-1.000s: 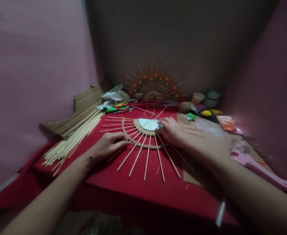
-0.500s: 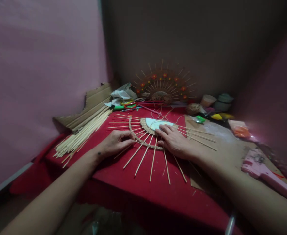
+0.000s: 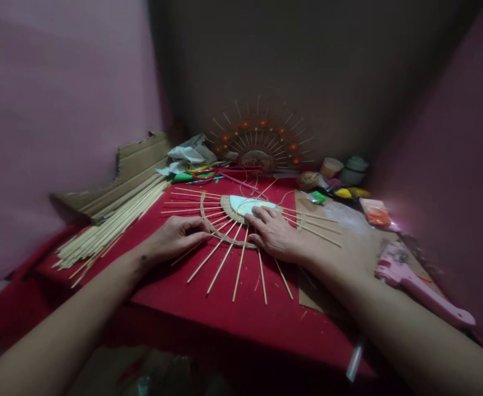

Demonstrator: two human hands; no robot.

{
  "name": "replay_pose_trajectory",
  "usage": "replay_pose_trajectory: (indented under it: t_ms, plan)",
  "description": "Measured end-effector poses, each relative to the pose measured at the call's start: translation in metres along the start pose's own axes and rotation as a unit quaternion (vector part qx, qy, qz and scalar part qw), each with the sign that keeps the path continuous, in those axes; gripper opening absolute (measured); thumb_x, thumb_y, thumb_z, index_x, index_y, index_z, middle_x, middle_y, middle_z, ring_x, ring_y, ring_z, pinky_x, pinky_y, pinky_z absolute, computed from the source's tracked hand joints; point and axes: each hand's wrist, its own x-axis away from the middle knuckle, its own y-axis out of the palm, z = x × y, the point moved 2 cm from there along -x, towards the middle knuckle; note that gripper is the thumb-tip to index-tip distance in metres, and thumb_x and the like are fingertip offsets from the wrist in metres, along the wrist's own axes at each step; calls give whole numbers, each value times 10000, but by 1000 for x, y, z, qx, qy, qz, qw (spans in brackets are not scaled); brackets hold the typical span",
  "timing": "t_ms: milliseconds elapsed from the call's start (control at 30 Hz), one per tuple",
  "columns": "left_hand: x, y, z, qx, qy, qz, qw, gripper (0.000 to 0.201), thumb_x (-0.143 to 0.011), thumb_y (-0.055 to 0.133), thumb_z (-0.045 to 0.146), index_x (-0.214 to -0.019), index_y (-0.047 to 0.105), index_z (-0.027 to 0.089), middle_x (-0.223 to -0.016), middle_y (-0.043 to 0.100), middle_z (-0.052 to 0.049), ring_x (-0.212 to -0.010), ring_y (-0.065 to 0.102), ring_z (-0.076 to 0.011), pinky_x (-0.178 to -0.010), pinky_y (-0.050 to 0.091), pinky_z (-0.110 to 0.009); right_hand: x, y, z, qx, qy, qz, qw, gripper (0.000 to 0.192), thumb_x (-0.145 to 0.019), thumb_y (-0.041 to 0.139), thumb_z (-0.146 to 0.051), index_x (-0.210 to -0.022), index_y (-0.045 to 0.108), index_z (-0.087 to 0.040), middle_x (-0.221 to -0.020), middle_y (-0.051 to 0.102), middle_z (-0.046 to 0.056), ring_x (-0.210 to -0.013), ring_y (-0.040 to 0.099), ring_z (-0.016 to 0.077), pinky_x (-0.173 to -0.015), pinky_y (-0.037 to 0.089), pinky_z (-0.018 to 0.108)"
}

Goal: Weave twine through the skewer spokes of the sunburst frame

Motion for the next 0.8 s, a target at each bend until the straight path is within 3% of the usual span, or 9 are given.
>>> replay_pose_trajectory:
  t_ms: [500,800]
  plan:
    - [-2,2,-4,18,-34,11,999,253,-803,580,405,-838,676,174,-766,669,0,-705,586,-130,-663,464,-231,0,3,2,-7,-1,6,1000,514,-943,396,-418,-1386,431,-158,-1416,419,164,-1269,372,313,-1042,322,453]
    - [-6,4,-8,60,-17,0,998,237,-798,585,385,-831,665,164,-835,675,-26,-781,607,-148,-746,479,-276,0,5,2,-9,0,6,1000,508,-950,379,-416,-1387,432,-162,-1416,419,157,-1272,367,319,-1044,320,459]
